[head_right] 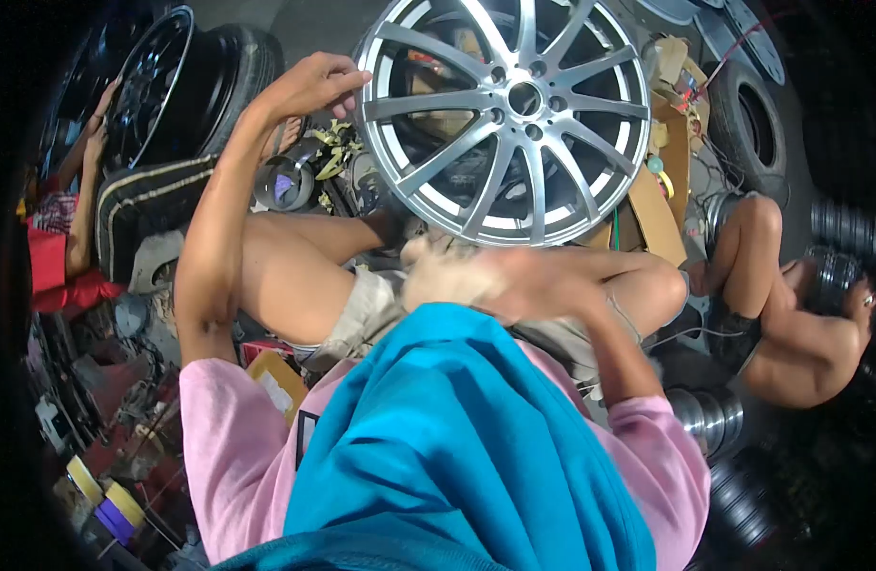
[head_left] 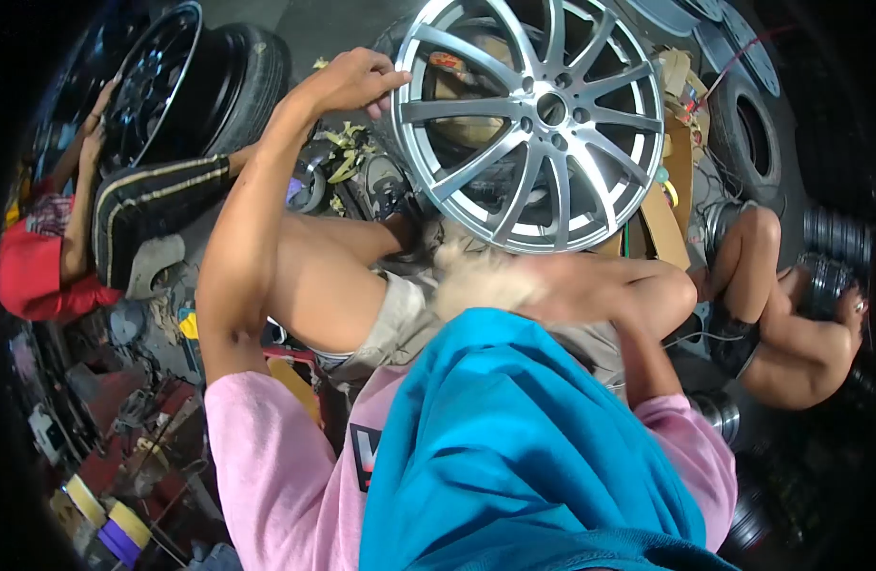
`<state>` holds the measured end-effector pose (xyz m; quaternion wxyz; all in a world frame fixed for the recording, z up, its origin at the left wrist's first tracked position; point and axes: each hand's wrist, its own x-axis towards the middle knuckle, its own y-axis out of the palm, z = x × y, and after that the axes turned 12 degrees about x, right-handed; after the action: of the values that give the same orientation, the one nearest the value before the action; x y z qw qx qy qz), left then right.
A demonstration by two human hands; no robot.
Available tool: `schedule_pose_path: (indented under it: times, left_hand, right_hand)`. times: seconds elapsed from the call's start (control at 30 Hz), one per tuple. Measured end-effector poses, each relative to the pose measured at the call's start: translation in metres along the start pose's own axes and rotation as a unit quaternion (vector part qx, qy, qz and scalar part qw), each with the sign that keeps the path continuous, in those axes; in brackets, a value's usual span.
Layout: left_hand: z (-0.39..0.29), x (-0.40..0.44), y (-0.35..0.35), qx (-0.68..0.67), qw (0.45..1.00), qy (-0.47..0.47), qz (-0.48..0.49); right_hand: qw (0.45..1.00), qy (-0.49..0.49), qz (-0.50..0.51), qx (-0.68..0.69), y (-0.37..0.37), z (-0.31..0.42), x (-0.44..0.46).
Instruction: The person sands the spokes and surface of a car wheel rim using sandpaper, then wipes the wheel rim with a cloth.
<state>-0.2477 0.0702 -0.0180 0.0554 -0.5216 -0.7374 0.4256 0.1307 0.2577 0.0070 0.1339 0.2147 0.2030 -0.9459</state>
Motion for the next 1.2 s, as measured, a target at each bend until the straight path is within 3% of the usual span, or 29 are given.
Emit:
schedule_pose_path:
  times: [0.1, 0.13, 0.2, 0.23, 0.27, 0.3, 0.33, 0.37, 0.4, 0.43, 0.5, 0.53, 0.63, 0.67, 0.7, 0.73, 0.77, 0.8, 0.83, 0.87, 0.9, 0.93, 0.97, 1.0, 1.03, 1.1, 1.13, 1.17, 1.2]
  left_hand:
    - [0.001, -0.009, -0.003, -0.028, 0.999, 0.008, 0.015]
    - [0.003, -0.008, -0.009, -0.041, 0.999, 0.009, 0.004]
    - [-0.002, -0.011, -0.015, -0.058, 0.998, 0.006, -0.002]
    - [-0.002, -0.009, -0.015, -0.066, 0.998, 0.003, -0.008]
    - [-0.002, -0.008, -0.015, -0.072, 0.997, 0.000, -0.015]
    - [-0.005, -0.009, -0.015, -0.081, 0.997, 0.007, -0.012]
    - [-0.004, -0.006, -0.014, -0.079, 0.997, 0.003, -0.013]
    - [0.000, -0.004, -0.013, -0.087, 0.996, -0.002, -0.001]
    - [0.003, -0.002, -0.017, -0.094, 0.996, -0.006, 0.006]
    - [0.007, -0.001, -0.015, -0.114, 0.993, -0.027, 0.000]
    - [0.006, -0.005, -0.014, -0.113, 0.993, -0.024, 0.001]
    - [0.007, -0.007, -0.014, -0.118, 0.993, -0.021, -0.001]
    - [0.003, -0.021, -0.013, -0.125, 0.992, -0.017, 0.001]
    - [0.005, -0.021, -0.010, -0.126, 0.992, -0.013, 0.010]
    - [0.007, -0.019, -0.012, -0.126, 0.992, -0.002, 0.017]
    - [0.008, -0.019, -0.014, -0.129, 0.992, -0.003, 0.012]
    - [0.007, -0.018, -0.015, -0.119, 0.993, -0.003, 0.014]
    - [0.005, -0.017, -0.014, -0.110, 0.994, -0.002, 0.016]
    - [0.004, -0.015, -0.013, -0.115, 0.993, -0.003, 0.010]
    - [0.002, -0.013, -0.013, -0.108, 0.994, -0.015, 0.016]
    - [0.001, -0.012, -0.015, -0.099, 0.994, -0.028, 0.021]
    - [0.002, -0.011, -0.015, -0.098, 0.995, -0.030, 0.015]
    - [0.003, -0.010, -0.013, -0.119, 0.992, -0.031, 0.008]
    - [0.005, -0.007, -0.013, -0.137, 0.990, -0.030, 0.001]
    - [0.007, -0.006, -0.013, -0.152, 0.988, -0.034, -0.001]
    - [0.013, -0.007, -0.013, -0.179, 0.983, -0.032, 0.008]
    - [0.011, -0.011, -0.012, -0.172, 0.984, -0.035, 0.004]
    - [0.012, -0.013, -0.011, -0.183, 0.983, -0.033, 0.009]
    - [0.010, -0.014, -0.011, -0.186, 0.982, -0.033, 0.009]
  right_hand:
    - [0.924, 0.033, -0.369, 0.094, -0.092, -0.015, -0.059]
    - [0.813, -0.064, -0.570, 0.097, -0.117, -0.010, -0.080]
    - [0.598, -0.225, -0.766, 0.072, -0.142, 0.005, -0.097]
    - [0.539, -0.262, -0.799, 0.047, -0.147, 0.010, -0.092]
    - [0.523, -0.273, -0.807, 0.022, -0.143, 0.017, -0.074]
    - [0.560, -0.251, -0.789, -0.006, -0.133, 0.024, -0.046]
    - [0.645, -0.193, -0.739, -0.041, -0.115, 0.027, -0.012]
    - [0.768, -0.078, -0.628, -0.100, -0.092, 0.030, 0.026]
    - [0.883, 0.079, -0.418, -0.197, -0.068, 0.043, 0.065]
    - [0.927, 0.205, -0.119, -0.291, -0.042, 0.055, 0.102]
    - [0.988, -0.120, 0.011, -0.100, 0.025, 0.031, 0.091]
    - [0.972, -0.181, 0.137, -0.058, 0.045, 0.016, 0.084]
    - [0.999, 0.005, 0.054, -0.001, 0.002, 0.015, 0.039]
    - [0.974, 0.025, -0.216, 0.065, -0.048, 0.011, 0.000]
    - [0.916, -0.052, -0.390, 0.074, -0.072, 0.017, -0.024]
    - [0.840, -0.090, -0.533, -0.041, -0.102, 0.013, -0.046]
    - [0.767, -0.178, -0.605, 0.118, -0.122, 0.019, -0.066]
    - [0.654, -0.292, -0.652, 0.249, -0.142, 0.025, -0.085]
    - [0.538, -0.372, -0.724, 0.217, -0.156, 0.033, -0.086]
    - [0.501, -0.373, -0.765, 0.156, -0.158, 0.038, -0.075]
    - [0.514, -0.345, -0.778, 0.107, -0.154, 0.041, -0.053]
    - [0.579, -0.289, -0.761, 0.054, -0.141, 0.041, -0.020]
    - [0.682, -0.197, -0.704, -0.019, -0.122, 0.038, 0.016]
    - [0.806, -0.079, -0.574, -0.115, -0.094, 0.033, 0.053]
    - [0.908, 0.030, -0.359, -0.213, -0.060, 0.024, 0.088]
    - [0.969, 0.045, 0.042, -0.238, 0.019, -0.005, 0.111]
    - [0.975, -0.010, 0.149, -0.165, 0.049, -0.009, 0.101]
    - [0.980, -0.039, 0.193, -0.036, 0.062, 0.004, 0.081]
    - [0.986, -0.064, 0.152, -0.016, 0.050, 0.005, 0.071]
